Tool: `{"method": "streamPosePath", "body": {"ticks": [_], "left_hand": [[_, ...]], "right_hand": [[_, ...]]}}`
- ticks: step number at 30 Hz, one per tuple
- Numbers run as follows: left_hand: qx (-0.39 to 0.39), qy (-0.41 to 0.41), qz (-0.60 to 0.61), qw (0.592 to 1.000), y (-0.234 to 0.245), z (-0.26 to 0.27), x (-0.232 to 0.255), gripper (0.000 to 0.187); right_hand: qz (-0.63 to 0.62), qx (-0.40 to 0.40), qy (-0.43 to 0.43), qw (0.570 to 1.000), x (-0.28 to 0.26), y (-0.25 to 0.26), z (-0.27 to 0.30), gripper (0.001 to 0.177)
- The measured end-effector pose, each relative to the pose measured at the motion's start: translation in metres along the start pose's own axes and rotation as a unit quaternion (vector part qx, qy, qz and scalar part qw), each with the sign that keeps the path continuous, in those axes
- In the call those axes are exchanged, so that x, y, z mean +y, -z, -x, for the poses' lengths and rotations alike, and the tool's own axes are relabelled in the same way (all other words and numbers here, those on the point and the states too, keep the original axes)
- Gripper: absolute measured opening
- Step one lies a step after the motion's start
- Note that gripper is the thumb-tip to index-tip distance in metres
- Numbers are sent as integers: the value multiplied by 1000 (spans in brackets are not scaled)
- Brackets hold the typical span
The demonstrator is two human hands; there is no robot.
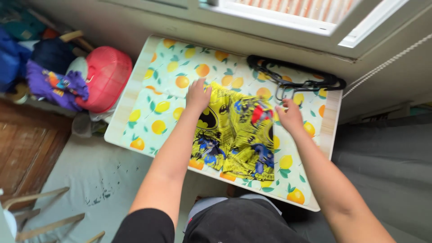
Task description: The person folds a pair of brown shorts, a yellow patterned swimsuit, a white t-shirt, a blue jacket, and a pink shirt, placing each item into a drawer.
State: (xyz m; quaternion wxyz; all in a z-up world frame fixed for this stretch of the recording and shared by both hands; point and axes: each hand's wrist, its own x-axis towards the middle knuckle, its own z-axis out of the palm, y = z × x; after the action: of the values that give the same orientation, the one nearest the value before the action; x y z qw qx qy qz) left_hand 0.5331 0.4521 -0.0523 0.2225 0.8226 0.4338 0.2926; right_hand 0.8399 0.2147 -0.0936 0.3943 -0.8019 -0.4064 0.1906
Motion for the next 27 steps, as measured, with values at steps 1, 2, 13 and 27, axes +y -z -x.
{"method": "streamPosePath", "body": {"ticks": [1, 2, 13, 27], "left_hand": [[-4, -3, 1, 1000, -15, 13, -12, 42], [-27, 23, -29, 999, -29, 25, -24, 40], [-128, 20, -167, 977, 22, 239, -63, 35], [-137, 396, -93, 903, 33, 221, -86, 50]], "right_hand": [[0, 3, -4, 1000, 7, -6, 10, 40], [29, -20, -14, 999, 13, -13, 20, 38], [124, -177, 74, 974, -16, -14, 232, 29], [134, -206, 149, 958, -71, -122, 47, 28]]}}
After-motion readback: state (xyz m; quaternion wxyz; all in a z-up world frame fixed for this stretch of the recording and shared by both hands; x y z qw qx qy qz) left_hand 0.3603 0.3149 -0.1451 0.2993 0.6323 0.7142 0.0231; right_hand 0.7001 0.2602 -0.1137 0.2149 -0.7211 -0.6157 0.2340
